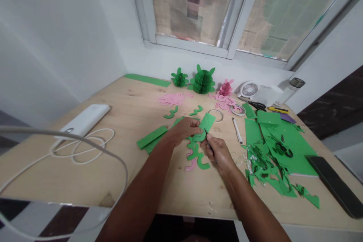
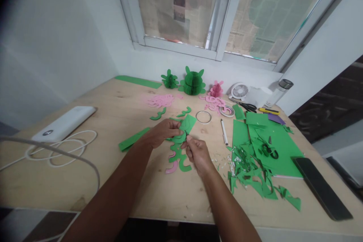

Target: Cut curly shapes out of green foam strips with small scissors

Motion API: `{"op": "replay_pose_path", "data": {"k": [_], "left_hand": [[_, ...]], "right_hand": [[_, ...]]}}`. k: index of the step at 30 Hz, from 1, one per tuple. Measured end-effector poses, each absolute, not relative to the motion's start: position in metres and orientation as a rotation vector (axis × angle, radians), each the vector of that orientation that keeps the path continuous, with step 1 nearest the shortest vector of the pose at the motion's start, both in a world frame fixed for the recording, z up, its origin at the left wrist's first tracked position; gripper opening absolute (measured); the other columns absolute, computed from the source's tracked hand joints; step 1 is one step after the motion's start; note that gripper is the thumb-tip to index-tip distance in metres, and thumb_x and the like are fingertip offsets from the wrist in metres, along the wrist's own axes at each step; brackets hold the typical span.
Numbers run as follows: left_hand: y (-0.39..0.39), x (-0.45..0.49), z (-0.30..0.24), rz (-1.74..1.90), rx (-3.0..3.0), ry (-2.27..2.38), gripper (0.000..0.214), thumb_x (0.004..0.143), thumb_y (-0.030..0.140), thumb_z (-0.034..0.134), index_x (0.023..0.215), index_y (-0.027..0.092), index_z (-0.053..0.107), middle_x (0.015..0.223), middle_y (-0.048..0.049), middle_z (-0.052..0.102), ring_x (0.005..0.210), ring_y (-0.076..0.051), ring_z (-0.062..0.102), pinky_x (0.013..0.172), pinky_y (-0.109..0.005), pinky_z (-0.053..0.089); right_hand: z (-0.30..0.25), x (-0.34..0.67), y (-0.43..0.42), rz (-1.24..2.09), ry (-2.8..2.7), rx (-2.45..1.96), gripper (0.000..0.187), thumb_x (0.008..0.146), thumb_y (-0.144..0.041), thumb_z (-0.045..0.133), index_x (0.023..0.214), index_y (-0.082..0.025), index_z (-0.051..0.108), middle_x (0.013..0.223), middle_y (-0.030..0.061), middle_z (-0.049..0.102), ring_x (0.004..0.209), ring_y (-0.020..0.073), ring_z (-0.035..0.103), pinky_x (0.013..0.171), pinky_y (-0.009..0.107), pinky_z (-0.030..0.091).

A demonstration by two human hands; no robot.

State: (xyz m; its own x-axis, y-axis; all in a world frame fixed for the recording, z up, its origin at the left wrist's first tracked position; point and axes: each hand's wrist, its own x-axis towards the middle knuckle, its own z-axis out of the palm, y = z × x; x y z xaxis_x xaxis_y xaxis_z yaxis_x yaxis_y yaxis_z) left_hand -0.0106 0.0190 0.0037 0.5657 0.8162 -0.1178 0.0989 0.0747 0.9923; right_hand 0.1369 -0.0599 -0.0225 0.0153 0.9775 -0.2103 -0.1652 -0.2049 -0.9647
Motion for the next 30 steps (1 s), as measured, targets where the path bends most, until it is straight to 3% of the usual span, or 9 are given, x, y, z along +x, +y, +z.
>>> {"op": "replay_pose_path", "data": {"k": [14,30], "left_hand": [[0.017,-0.0146,0.0083,0.613,1.407,0.801,0.02,0.06,0.033,0.064,0.055,0.018,0.052,0.05,0.0045,0.05,0.048,-0.01,0.046,0.049,-0.024,0.035],[0.0173,-0.0127,0.0067,0.655,1.354,0.832,0.021,0.06,0.034,0.068,0.057,0.017,0.056,0.052,0.0039,0.052,0.048,-0.009,0.045,0.048,-0.023,0.033]], "right_hand": [[-0.0284,0.1423,-0.0578,1.329,-1.099,-1.236,0.055,0.071,-0.069,0.062,0.059,-0.015,0.064,0.035,-0.0085,0.031,0.034,0.0057,0.02,0.038,0.024,0.01],[-0.0287,0.1425,-0.0565,1.282,-1.104,-1.257,0.055,0.069,-0.07,0.062,0.06,-0.016,0.064,0.036,-0.0084,0.03,0.036,0.0069,0.02,0.04,0.026,0.009]]}}
